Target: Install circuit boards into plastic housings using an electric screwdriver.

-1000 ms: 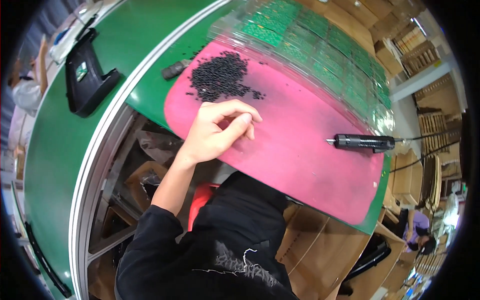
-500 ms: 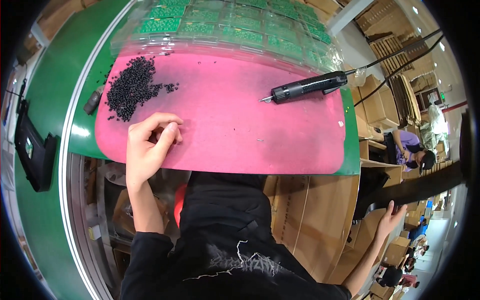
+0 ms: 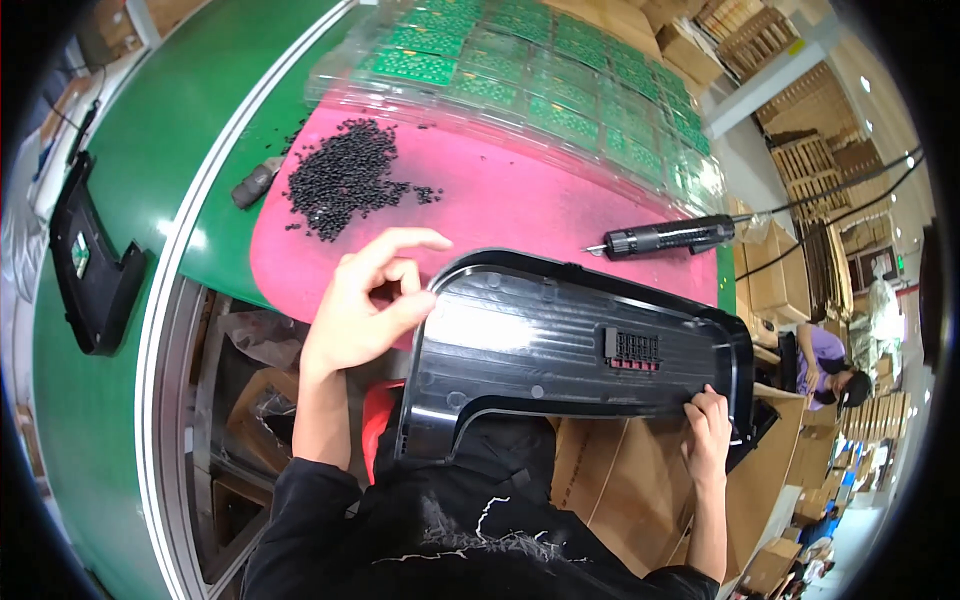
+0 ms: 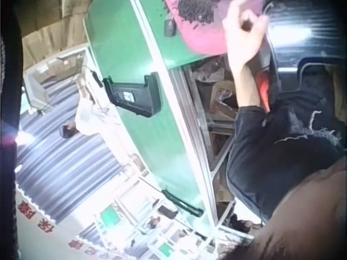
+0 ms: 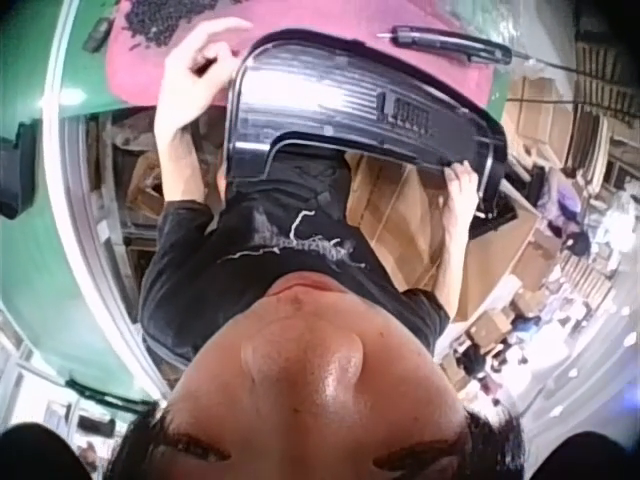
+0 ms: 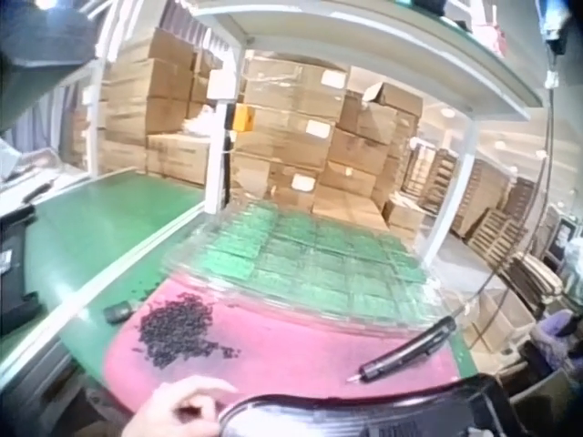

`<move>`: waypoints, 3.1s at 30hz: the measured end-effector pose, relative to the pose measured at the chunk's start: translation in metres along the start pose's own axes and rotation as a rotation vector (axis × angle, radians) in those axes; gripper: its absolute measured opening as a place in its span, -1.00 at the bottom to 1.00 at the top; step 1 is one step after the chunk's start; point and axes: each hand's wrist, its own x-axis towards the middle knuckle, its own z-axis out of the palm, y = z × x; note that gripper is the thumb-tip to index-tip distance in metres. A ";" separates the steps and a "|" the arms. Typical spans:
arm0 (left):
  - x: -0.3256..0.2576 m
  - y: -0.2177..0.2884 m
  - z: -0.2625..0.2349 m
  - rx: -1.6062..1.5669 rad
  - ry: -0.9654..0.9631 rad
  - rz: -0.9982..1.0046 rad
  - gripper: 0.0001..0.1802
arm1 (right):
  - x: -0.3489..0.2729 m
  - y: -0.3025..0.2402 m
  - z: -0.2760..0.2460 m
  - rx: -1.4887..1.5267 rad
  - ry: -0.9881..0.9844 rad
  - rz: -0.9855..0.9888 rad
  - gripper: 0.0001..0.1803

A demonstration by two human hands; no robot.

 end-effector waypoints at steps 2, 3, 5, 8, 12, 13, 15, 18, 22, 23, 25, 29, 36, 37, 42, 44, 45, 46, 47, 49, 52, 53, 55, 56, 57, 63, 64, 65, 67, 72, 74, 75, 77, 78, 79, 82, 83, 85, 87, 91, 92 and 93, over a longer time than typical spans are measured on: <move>0.003 -0.003 -0.010 0.280 -0.011 0.195 -0.49 | 0.031 -0.009 -0.004 -0.027 -0.091 0.020 -0.67; 0.002 -0.006 -0.011 0.284 0.020 0.180 -0.48 | 0.047 -0.012 -0.008 0.007 -0.156 0.057 -0.69; 0.003 -0.003 -0.011 0.178 0.010 0.172 -0.47 | 0.086 -0.024 -0.019 0.121 -0.241 0.097 -0.69; 0.010 -0.004 -0.007 0.176 -0.004 0.160 -0.46 | 0.152 -0.048 -0.023 0.270 -0.115 -0.059 -0.62; 0.006 -0.002 -0.014 0.207 0.007 0.167 -0.48 | 0.257 -0.083 -0.012 0.357 0.043 -0.268 -0.58; 0.006 -0.006 -0.015 0.207 -0.007 0.191 -0.49 | 0.288 -0.088 0.001 0.346 0.105 -0.329 -0.59; 0.007 -0.001 -0.015 0.152 -0.014 0.181 -0.50 | 0.347 -0.098 0.020 0.345 0.150 -0.349 -0.56; 0.008 -0.004 -0.012 0.051 0.000 0.144 -0.53 | 0.422 -0.110 0.053 0.214 0.089 -0.277 -0.46; 0.008 -0.013 -0.014 -0.017 0.060 0.106 -0.56 | 0.484 -0.111 0.095 0.210 0.004 -0.199 -0.36; 0.008 -0.012 -0.014 -0.007 0.052 0.087 -0.57 | 0.491 -0.111 0.098 0.249 -0.080 -0.121 -0.34; 0.008 -0.009 -0.012 0.025 0.049 0.069 -0.58 | 0.498 -0.111 0.098 0.240 -0.064 -0.137 -0.28; 0.006 -0.013 -0.013 0.033 0.089 0.085 -0.58 | 0.481 -0.126 0.071 0.223 0.016 0.016 -0.14; 0.004 0.004 -0.007 -0.009 0.154 0.093 -0.67 | 0.350 -0.103 -0.001 1.282 0.232 -0.002 -0.15; 0.000 0.016 -0.004 0.160 0.192 0.101 -0.65 | 0.328 -0.101 -0.018 1.481 0.135 -0.009 -0.12; -0.023 0.063 0.046 0.507 0.302 0.245 -0.30 | 0.247 -0.103 -0.022 1.805 0.258 0.068 -0.26; -0.013 0.065 0.074 0.423 0.204 0.193 -0.08 | 0.232 -0.089 -0.004 1.684 0.215 -0.125 -0.06; -0.006 0.055 0.089 0.343 0.177 0.197 -0.10 | 0.223 -0.085 0.001 1.703 0.234 -0.103 -0.07; 0.000 0.043 0.102 0.264 0.150 0.199 -0.12 | 0.212 -0.081 0.009 1.722 0.254 -0.081 -0.07; 0.004 0.039 0.108 0.267 0.114 0.181 -0.17 | 0.205 -0.078 0.011 1.684 0.286 -0.061 -0.08; 0.017 0.031 0.120 0.188 0.116 0.116 -0.27 | 0.190 -0.071 0.011 1.597 0.313 0.035 -0.09; 0.030 0.015 0.126 0.223 0.082 0.122 -0.37 | 0.166 -0.051 0.023 1.386 0.357 0.200 -0.25; 0.034 0.011 0.125 0.346 0.030 0.129 -0.38 | 0.159 -0.044 0.026 1.344 0.333 0.255 -0.30; 0.039 0.005 0.125 0.468 -0.024 0.130 -0.40 | 0.147 -0.029 0.036 1.172 0.268 0.302 -0.37; 0.042 0.001 0.126 0.554 -0.052 0.133 -0.41 | 0.143 -0.021 0.042 1.043 0.229 0.294 -0.39; 0.043 -0.002 0.127 0.640 -0.079 0.135 -0.42 | 0.140 -0.015 0.042 0.955 0.128 0.335 -0.41; 0.044 -0.009 0.125 0.855 -0.173 0.110 -0.44 | 0.139 -0.004 0.056 0.707 -0.007 0.214 -0.45; 0.045 -0.008 0.126 0.863 -0.179 0.084 -0.43 | 0.139 -0.004 0.057 0.694 -0.004 0.203 -0.45; 0.045 -0.009 0.125 0.853 -0.199 0.084 -0.41 | 0.139 -0.003 0.056 0.695 -0.008 0.208 -0.45; 0.046 -0.009 0.126 0.850 -0.203 0.085 -0.41 | 0.139 -0.005 0.055 0.689 -0.020 0.220 -0.45; 0.045 -0.010 0.123 0.845 -0.211 0.099 -0.41 | 0.141 -0.007 0.056 0.688 -0.018 0.232 -0.45; 0.044 -0.010 0.122 0.830 -0.207 0.097 -0.41 | 0.139 -0.008 0.056 0.686 -0.018 0.234 -0.45; 0.043 -0.010 0.122 0.828 -0.210 0.097 -0.41 | 0.139 -0.009 0.057 0.689 -0.012 0.241 -0.42; 0.042 -0.008 0.123 0.845 -0.201 0.102 -0.40 | 0.138 -0.009 0.057 0.693 -0.006 0.241 -0.38; 0.041 -0.008 0.123 0.845 -0.199 0.102 -0.40 | 0.137 -0.008 0.057 0.694 -0.006 0.237 -0.39; 0.041 -0.008 0.124 0.850 -0.197 0.101 -0.39 | 0.136 -0.008 0.057 0.694 -0.005 0.235 -0.39; 0.042 -0.008 0.125 0.845 -0.201 0.091 -0.37 | 0.134 -0.007 0.056 0.693 -0.002 0.242 -0.39; 0.043 -0.008 0.126 0.834 -0.207 0.082 -0.37 | 0.134 -0.006 0.056 0.692 -0.001 0.243 -0.39; 0.043 -0.008 0.126 0.832 -0.204 0.074 -0.36 | 0.134 -0.005 0.056 0.690 0.005 0.235 -0.40; 0.041 -0.006 0.122 0.831 -0.189 0.067 -0.35 | 0.137 -0.008 0.056 0.683 0.006 0.218 -0.40; 0.043 -0.008 0.120 0.804 -0.199 0.060 -0.34 | 0.142 -0.004 0.056 0.668 -0.018 0.179 -0.41; 0.043 -0.007 0.119 0.804 -0.196 0.061 -0.32 | 0.144 -0.004 0.056 0.675 -0.018 0.155 -0.41; 0.043 -0.006 0.120 0.764 -0.174 0.059 -0.30 | 0.144 -0.005 0.055 0.657 -0.027 0.182 -0.39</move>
